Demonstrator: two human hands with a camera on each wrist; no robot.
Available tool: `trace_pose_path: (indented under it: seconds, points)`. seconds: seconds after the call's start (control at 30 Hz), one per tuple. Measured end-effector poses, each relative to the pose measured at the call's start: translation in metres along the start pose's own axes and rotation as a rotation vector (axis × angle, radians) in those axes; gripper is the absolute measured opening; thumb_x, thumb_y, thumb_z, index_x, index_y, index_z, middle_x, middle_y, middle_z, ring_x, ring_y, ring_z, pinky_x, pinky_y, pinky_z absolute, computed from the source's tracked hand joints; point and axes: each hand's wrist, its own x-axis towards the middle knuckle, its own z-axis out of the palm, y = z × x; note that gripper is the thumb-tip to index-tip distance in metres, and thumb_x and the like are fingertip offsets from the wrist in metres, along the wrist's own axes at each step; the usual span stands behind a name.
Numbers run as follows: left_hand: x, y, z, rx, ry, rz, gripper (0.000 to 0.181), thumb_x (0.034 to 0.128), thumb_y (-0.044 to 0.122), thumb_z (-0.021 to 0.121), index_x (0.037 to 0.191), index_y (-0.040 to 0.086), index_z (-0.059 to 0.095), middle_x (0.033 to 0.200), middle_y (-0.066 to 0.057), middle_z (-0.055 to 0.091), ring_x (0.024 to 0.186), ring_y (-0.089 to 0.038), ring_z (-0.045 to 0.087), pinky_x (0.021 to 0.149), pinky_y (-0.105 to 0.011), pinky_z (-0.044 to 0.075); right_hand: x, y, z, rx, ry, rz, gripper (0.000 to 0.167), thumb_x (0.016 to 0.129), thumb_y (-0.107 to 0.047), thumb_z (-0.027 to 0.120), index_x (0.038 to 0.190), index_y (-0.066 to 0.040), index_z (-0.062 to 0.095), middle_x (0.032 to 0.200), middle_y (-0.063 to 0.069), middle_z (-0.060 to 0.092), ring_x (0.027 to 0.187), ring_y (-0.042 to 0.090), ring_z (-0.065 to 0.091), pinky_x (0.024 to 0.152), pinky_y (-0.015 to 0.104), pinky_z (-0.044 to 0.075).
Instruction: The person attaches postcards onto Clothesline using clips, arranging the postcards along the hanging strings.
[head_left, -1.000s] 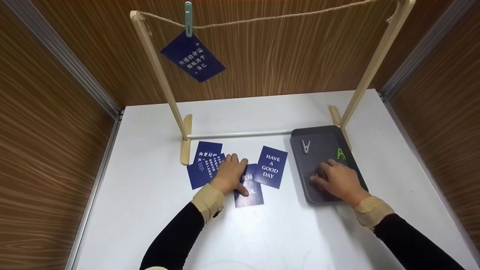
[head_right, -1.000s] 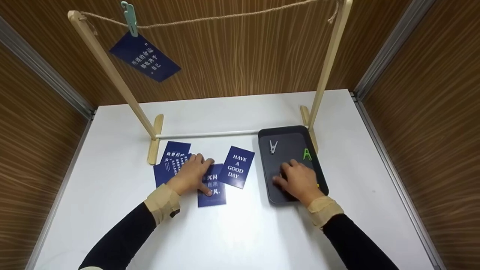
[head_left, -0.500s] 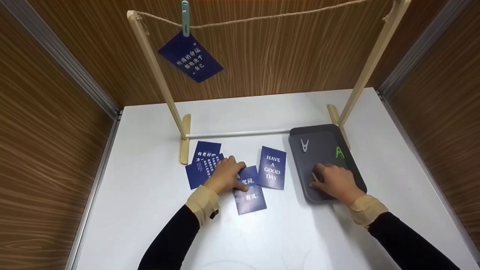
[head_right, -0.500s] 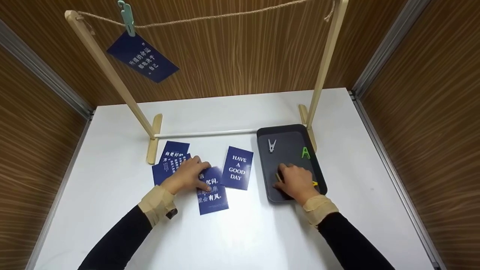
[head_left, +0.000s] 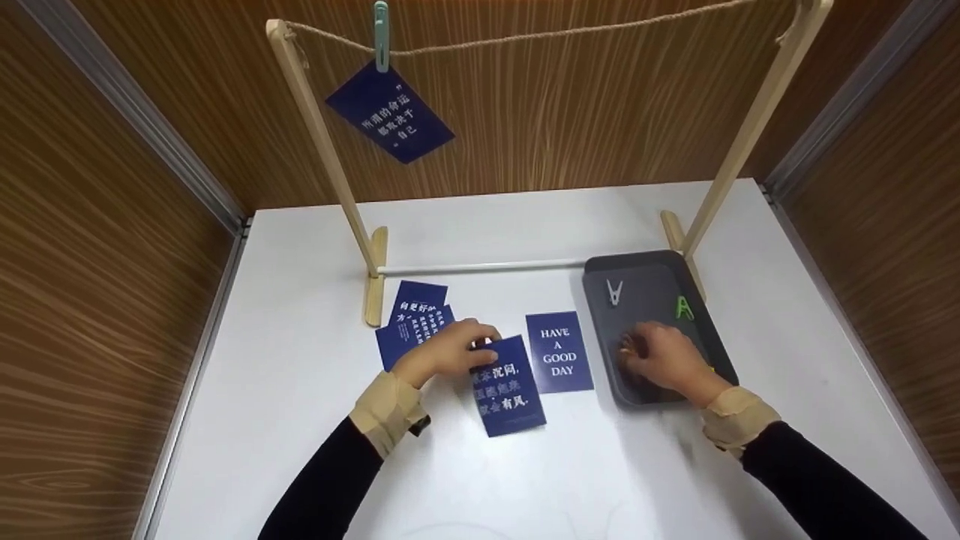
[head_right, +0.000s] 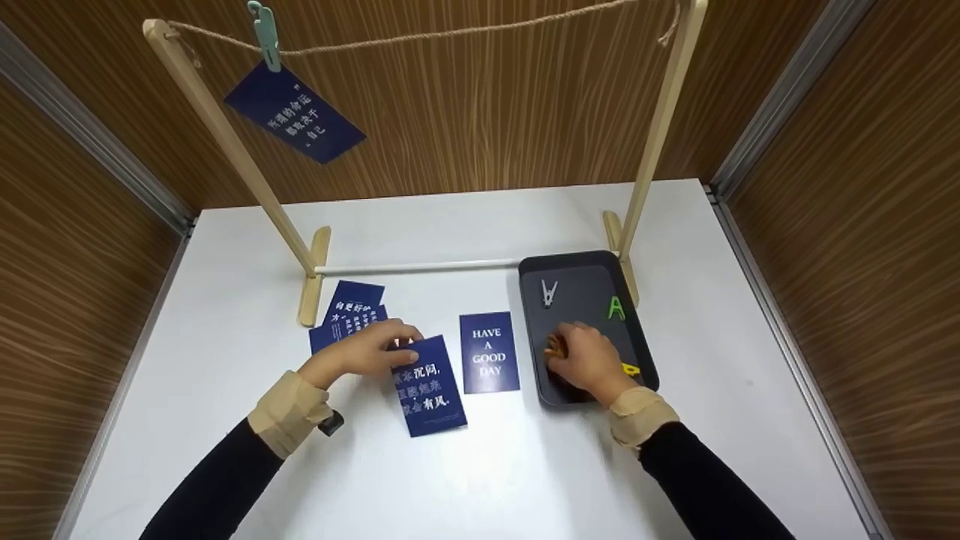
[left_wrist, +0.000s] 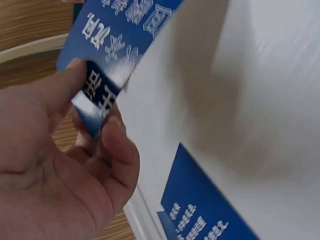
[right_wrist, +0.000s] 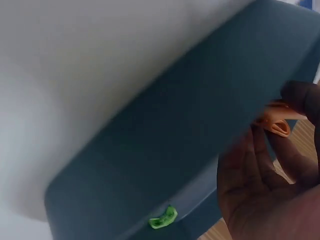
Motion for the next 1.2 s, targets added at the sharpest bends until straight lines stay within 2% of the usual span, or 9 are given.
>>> trace_pose_path:
  seconds: [0.1,0.23,0.33,0.47,0.63,0.77,0.87,1.07,1.2]
  points:
    - [-0.002,0.004,-0.010,-0.043,-0.021,0.034,0.011,0.0955,0.012,0.061,0.102,0.004,0.065,0.096,-0.011,0.063,0.092,-0.023,0.056,0.084,-0.040,0.049,0.005,-0.003,-0.009,0.095,0.008,-0.026,0.022,0.082,-0.014,0.079,0.098,-0.006,0.067,0.085,0.006,0.066,0.076,0.020,0.060,0.067,0.035,0.048]
    - [-0.006,0.014,-0.028,-0.161,-0.054,-0.024,0.011,0.0972,0.010,0.058,0.102,0.004,0.065,0.100,-0.010,0.065,0.093,-0.022,0.062,0.083,-0.037,0.054,0.014,-0.012,-0.023,0.302,-0.042,-0.017,0.030,0.087,-0.021,0.079,0.109,-0.005,0.065,0.094,0.008,0.069,0.083,0.018,0.064,0.071,0.027,0.054]
    - [-0.005,0.024,-0.048,-0.234,-0.015,-0.044,0.015,0.0988,0.010,0.055,0.109,0.005,0.065,0.102,-0.010,0.064,0.091,-0.021,0.062,0.079,-0.035,0.055,0.024,-0.024,-0.037,0.439,-0.067,-0.013,0.033,0.088,-0.019,0.078,0.113,-0.002,0.063,0.103,0.012,0.069,0.091,0.019,0.065,0.074,0.023,0.056]
    - [0.002,0.037,-0.082,-0.284,0.145,-0.023,0.020,0.0975,0.005,0.053,0.114,0.003,0.064,0.102,-0.012,0.063,0.088,-0.020,0.059,0.073,-0.031,0.053,0.044,-0.049,-0.060,0.515,-0.074,-0.026,0.033,0.088,-0.016,0.076,0.114,-0.001,0.062,0.107,0.015,0.069,0.094,0.018,0.066,0.075,0.024,0.056]
    - [0.011,0.046,-0.120,-0.366,0.419,-0.013,0.020,0.0971,0.005,0.057,0.115,0.001,0.063,0.102,-0.012,0.064,0.083,-0.018,0.058,0.070,-0.029,0.052,0.073,-0.094,-0.095,0.602,-0.103,-0.101,0.032,0.094,-0.023,0.070,0.114,0.001,0.061,0.100,0.014,0.072,0.087,0.015,0.067,0.069,0.026,0.053]
    - [0.022,0.050,-0.142,-0.562,0.679,-0.017,0.023,0.0947,0.009,0.066,0.117,0.002,0.064,0.098,-0.008,0.065,0.080,-0.016,0.058,0.068,-0.027,0.052,0.094,-0.128,-0.122,0.719,-0.089,-0.180,0.032,0.099,-0.024,0.063,0.119,0.001,0.061,0.102,0.009,0.073,0.094,0.017,0.067,0.076,0.028,0.055]
    - [0.029,0.056,-0.156,-0.733,0.822,0.001,0.023,0.0943,0.010,0.068,0.115,0.003,0.063,0.097,-0.006,0.065,0.081,-0.014,0.058,0.066,-0.025,0.051,0.111,-0.151,-0.142,0.816,-0.039,-0.183,0.033,0.097,-0.021,0.066,0.123,-0.001,0.062,0.106,0.008,0.071,0.098,0.020,0.068,0.081,0.031,0.057]
    - [0.036,0.070,-0.179,-0.895,0.952,0.030,0.022,0.0965,0.016,0.067,0.117,0.008,0.064,0.101,-0.005,0.064,0.085,-0.015,0.057,0.064,-0.024,0.047,0.138,-0.196,-0.189,0.789,0.132,-0.123,0.039,0.091,-0.020,0.074,0.125,-0.006,0.063,0.108,0.006,0.065,0.093,0.018,0.063,0.077,0.026,0.054]
    - [0.041,0.079,-0.190,-0.904,1.003,0.039,0.023,0.0973,0.019,0.066,0.118,0.008,0.064,0.104,-0.006,0.064,0.088,-0.015,0.057,0.068,-0.025,0.046,0.154,-0.221,-0.215,0.850,0.194,-0.202,0.035,0.091,-0.019,0.074,0.120,-0.003,0.065,0.103,0.010,0.067,0.085,0.018,0.060,0.071,0.024,0.050]
